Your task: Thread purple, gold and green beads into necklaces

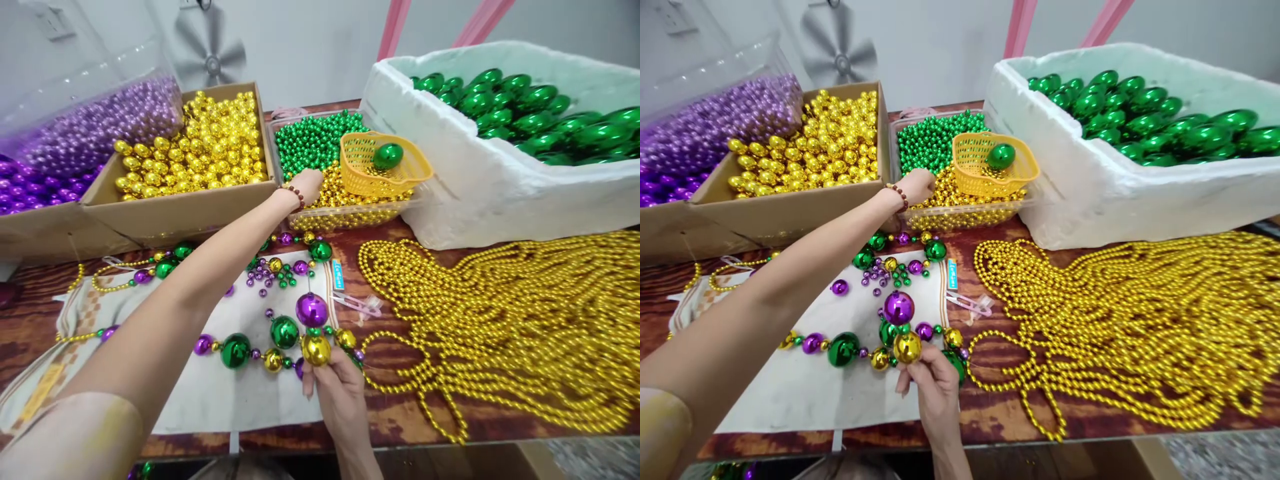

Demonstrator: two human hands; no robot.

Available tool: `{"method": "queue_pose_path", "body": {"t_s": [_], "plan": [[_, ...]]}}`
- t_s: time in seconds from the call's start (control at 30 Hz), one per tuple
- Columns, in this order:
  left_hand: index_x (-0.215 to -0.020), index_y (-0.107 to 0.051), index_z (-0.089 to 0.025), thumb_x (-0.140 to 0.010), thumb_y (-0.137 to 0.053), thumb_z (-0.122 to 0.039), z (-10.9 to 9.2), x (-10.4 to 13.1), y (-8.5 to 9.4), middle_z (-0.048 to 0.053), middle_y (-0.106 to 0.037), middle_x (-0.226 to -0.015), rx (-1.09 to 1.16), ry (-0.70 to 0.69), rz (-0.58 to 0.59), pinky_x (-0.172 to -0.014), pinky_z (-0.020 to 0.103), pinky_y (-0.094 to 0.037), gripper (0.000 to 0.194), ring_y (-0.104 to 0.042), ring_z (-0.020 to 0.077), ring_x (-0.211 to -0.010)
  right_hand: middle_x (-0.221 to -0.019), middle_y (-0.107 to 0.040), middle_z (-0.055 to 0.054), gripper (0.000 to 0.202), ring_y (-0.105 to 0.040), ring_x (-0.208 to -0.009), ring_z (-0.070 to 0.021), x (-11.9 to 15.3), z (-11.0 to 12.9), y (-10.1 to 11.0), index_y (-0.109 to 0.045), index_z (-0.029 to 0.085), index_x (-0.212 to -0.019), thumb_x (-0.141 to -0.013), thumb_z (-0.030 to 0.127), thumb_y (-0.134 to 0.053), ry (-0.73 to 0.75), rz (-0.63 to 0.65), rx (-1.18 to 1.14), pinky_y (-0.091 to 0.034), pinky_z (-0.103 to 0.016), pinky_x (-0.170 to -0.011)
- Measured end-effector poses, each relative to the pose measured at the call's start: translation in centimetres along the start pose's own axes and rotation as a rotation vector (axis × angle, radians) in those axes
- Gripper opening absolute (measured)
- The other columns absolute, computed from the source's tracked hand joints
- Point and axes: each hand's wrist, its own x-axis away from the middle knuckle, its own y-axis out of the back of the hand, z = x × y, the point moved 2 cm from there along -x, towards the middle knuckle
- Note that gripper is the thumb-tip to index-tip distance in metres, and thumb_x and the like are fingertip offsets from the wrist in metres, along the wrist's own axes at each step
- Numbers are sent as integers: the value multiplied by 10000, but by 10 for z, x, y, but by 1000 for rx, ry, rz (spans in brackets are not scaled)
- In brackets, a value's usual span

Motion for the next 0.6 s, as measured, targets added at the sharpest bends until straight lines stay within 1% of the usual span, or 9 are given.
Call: {"method": "queue_pose_path", "body": {"t_s": [0.07, 0.1, 0.13, 0.2, 0.23, 0.3, 0.37, 0.43, 0.6], "plan": [[-1059, -710, -88, -913, -508, -83, -1, 24, 10, 158, -696, -1119, 226, -25, -123, -1012, 365, -483, 249, -642, 233, -1108, -709, -700, 5, 116, -611, -486, -92, -1, 2, -2, -737, 228, -798, -892, 294, -717, 13, -28, 25, -490, -186, -481], [-1066, -693, -107, -940, -505, -124, 0, 41, 14, 133, -697, -1086, 442, -33, -161, -984, 350, -503, 227, -662, 203, -1048, -699, -696, 4, 120, -609, -491, -93, -1, 3, -3, -733, 224, -797, -888, 301, -721, 20, -45, 48, -490, -187, -489], [-1060, -679, -124, -957, -509, -162, 3, 60, 16, 107, -699, -1030, 729, -31, -171, -936, 336, -529, 203, -683, 174, -958, -685, -689, 4, 127, -607, -498, -93, -2, 4, -4, -728, 219, -792, -883, 308, -726, 24, -63, 75, -490, -188, -502], [-1017, -667, -140, -975, -511, -209, 11, 103, 13, 72, -696, -934, 1297, 11, -68, -863, 328, -564, 176, -695, 138, -818, -664, -675, 4, 143, -599, -507, -95, -4, 6, -6, -717, 206, -787, -871, 320, -736, 26, -97, 130, -492, -196, -526], [-1004, -671, -138, -978, -510, -213, 15, 124, 9, 66, -695, -906, 1512, 42, -6, -860, 329, -571, 179, -699, 134, -804, -663, -670, 3, 147, -596, -512, -98, -5, 6, -8, -713, 202, -789, -866, 325, -740, 22, -109, 154, -493, -203, -536], [-999, -689, -123, -965, -538, -196, 26, 163, 2, 74, -702, -881, 1802, 102, 62, -878, 337, -577, 172, -710, 144, -818, -672, -670, -1, 150, -593, -519, -104, -6, 5, -12, -706, 195, -798, -859, 328, -743, 16, -117, 198, -491, -214, -543], [-1009, -704, -102, -944, -575, -177, 37, 193, -4, 91, -713, -891, 1957, 137, 49, -894, 342, -579, 163, -718, 160, -844, -674, -674, -4, 144, -596, -523, -107, -8, 2, -17, -702, 192, -805, -862, 320, -737, 13, -106, 244, -486, -217, -550], [-1020, -708, -88, -930, -599, -168, 48, 212, -9, 104, -720, -913, 2029, 148, 12, -907, 351, -580, 162, -723, 174, -861, -662, -674, -1, 132, -600, -526, -106, -8, 0, -23, -699, 191, -807, -872, 303, -726, 16, -82, 283, -480, -213, -558], [-1011, -694, -120, -919, -625, -166, 68, 231, -15, 75, -714, -890, 2077, 150, -30, -965, 426, -566, 124, -733, 191, -875, -652, -671, 14, 104, -604, -536, -101, -7, -3, -38, -698, 203, -824, -892, 282, -702, 31, -28, 327, -496, -221, -616]]}}
